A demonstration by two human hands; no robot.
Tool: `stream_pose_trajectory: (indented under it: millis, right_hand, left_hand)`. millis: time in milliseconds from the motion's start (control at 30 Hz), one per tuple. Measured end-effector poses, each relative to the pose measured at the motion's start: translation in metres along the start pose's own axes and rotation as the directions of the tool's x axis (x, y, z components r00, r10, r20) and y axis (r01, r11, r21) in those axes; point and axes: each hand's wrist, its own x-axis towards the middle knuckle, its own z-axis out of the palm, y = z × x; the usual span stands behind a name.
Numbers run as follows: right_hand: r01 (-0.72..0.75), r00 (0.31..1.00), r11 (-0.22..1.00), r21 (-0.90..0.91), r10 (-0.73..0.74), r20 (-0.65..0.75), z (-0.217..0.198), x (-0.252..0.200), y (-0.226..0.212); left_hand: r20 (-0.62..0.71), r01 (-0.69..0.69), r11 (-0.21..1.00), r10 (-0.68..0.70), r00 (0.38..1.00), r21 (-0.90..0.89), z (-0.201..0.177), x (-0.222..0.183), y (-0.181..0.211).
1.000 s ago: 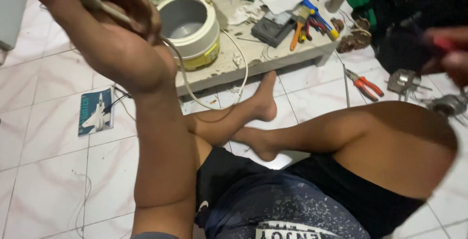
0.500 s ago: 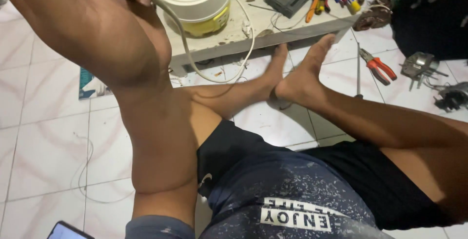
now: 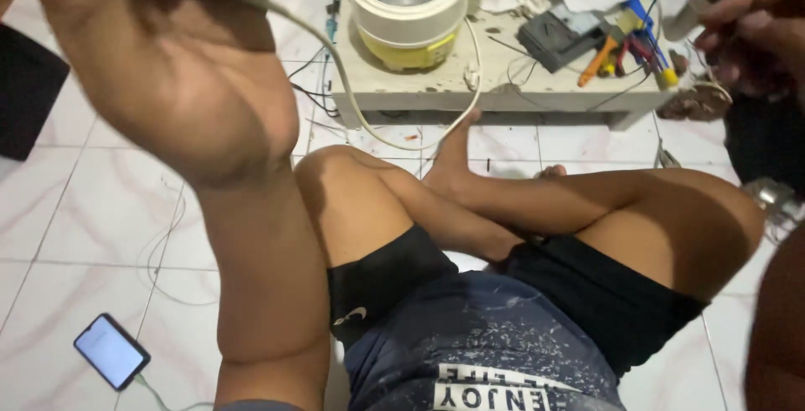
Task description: The person opens the lid of a small rice cooker, wipes its inner pot and lid with a tissue, then handles the power cord and plug, testing the cord with multimeter probes. They plug the cooker into a power strip and press its switch, and the cooker's indicator light turns on.
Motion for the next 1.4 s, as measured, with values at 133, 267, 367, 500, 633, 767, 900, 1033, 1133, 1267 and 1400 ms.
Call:
stream_pose_trajectory:
  millis: [133,267,367,500,633,767,900,1033,1133,1267,1400]
  right_hand:
    - [0.002,0.994,0.98,0.198,-0.023,0.102,0.081,0.006,-0.085]
    - [-0.183,0.98,0.726,0.663,0.078,0.185,0.13,0.009,-0.069]
    - [-0.261,0.965,0.456,0.851,0.123,0.23,0.177,0.006,-0.025]
    - [-0.164,0.975,0.253,0.953,0.19,0.117,0.197,-0.006,0.026]
    - [-0.098,0.986,0.092,0.991,-0.124,0.109,0.183,-0.002,0.02]
    - [-0.098,0.967,-0.01,0.995,-0.236,0.093,0.194,-0.005,0.014]
    - [-0.197,0.978,0.329,0.924,0.138,0.159,0.21,-0.014,0.048]
    - [-0.653,0.756,0.728,0.211,0.607,0.247,0.216,-0.021,0.023]
    - [-0.738,0.658,0.652,0.172,0.639,0.399,0.231,-0.05,0.051]
    - [-0.393,0.686,0.915,-0.085,0.354,0.636,0.266,-0.006,-0.044]
    - [-0.309,0.437,0.928,-0.209,0.334,0.835,0.286,0.037,-0.059]
  left_hand:
    - [-0.139,0.069,0.996,-0.076,0.987,-0.054,-0.028,-0.023,0.021]
    - [-0.286,0.156,0.975,-0.196,0.938,-0.157,-0.042,-0.057,0.042]
    - [-0.368,0.211,0.947,-0.291,0.883,-0.243,-0.051,-0.07,0.038]
    - [-0.411,0.211,0.924,-0.335,0.848,-0.319,-0.056,-0.091,0.013]
    - [-0.541,0.357,0.84,-0.538,0.646,-0.408,-0.059,-0.123,-0.016]
    - [-0.421,0.462,0.678,-0.725,0.544,-0.571,-0.067,-0.147,-0.06]
    - [-0.458,0.68,0.577,-0.804,0.379,-0.452,-0.094,-0.166,-0.112]
    - [-0.694,0.735,0.528,-0.712,0.109,-0.426,-0.121,-0.194,-0.158]
    - [-0.691,0.739,0.543,-0.708,0.149,-0.397,-0.15,-0.235,-0.207]
    - [-0.69,0.828,0.344,-0.721,-0.068,-0.442,-0.165,-0.248,-0.243]
    - [-0.703,0.846,0.385,-0.711,0.016,-0.369,-0.168,-0.214,-0.253]
